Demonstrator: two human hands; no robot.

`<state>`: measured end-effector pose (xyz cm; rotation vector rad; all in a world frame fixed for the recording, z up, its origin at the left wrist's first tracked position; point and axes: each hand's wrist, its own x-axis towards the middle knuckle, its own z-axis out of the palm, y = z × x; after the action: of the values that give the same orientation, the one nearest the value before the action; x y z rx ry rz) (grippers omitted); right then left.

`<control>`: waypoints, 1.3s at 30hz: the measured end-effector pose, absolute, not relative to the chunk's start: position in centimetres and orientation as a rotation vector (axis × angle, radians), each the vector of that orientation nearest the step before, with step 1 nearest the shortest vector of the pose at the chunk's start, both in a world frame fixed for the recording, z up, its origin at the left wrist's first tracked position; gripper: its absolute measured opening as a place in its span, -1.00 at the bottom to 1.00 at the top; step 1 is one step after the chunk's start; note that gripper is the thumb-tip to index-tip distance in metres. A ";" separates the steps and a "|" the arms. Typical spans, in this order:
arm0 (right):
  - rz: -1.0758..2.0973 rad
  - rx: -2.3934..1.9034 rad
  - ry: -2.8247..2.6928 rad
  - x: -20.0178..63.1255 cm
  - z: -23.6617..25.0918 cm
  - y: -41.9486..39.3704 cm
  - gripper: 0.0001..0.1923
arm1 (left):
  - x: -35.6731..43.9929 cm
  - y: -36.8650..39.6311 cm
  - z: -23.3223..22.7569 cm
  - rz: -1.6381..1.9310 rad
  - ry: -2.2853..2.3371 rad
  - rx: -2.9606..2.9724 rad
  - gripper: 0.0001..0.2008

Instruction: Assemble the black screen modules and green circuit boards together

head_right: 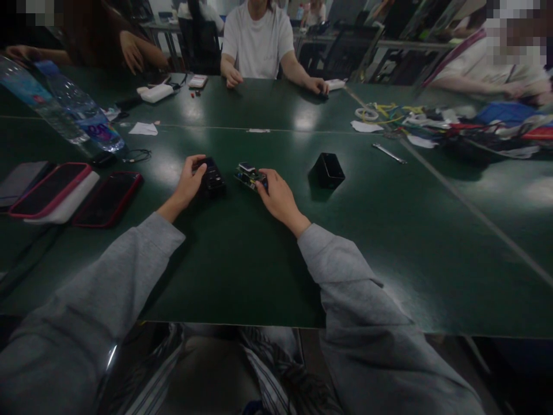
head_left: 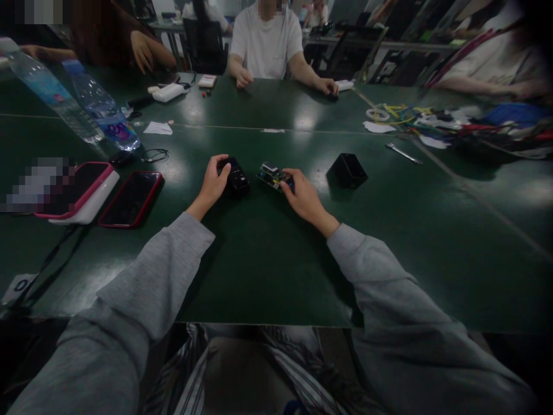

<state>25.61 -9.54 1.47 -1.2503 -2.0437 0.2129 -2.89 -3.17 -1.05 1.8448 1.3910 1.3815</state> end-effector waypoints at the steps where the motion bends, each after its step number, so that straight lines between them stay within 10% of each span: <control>1: 0.211 -1.268 -2.018 25.7 1.4 -9.4 -0.60 | -2.9 -3.2 -1.0 1.380 1.393 1.850 -0.71; 39: -0.011 -1.471 -1.670 28.7 0.0 -6.9 -0.43 | -2.9 -2.8 -1.4 1.448 1.270 1.783 -0.72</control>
<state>28.72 -6.93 0.00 -1.4714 -1.6702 -0.0112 -2.94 -2.75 -1.38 1.7831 1.2697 1.4482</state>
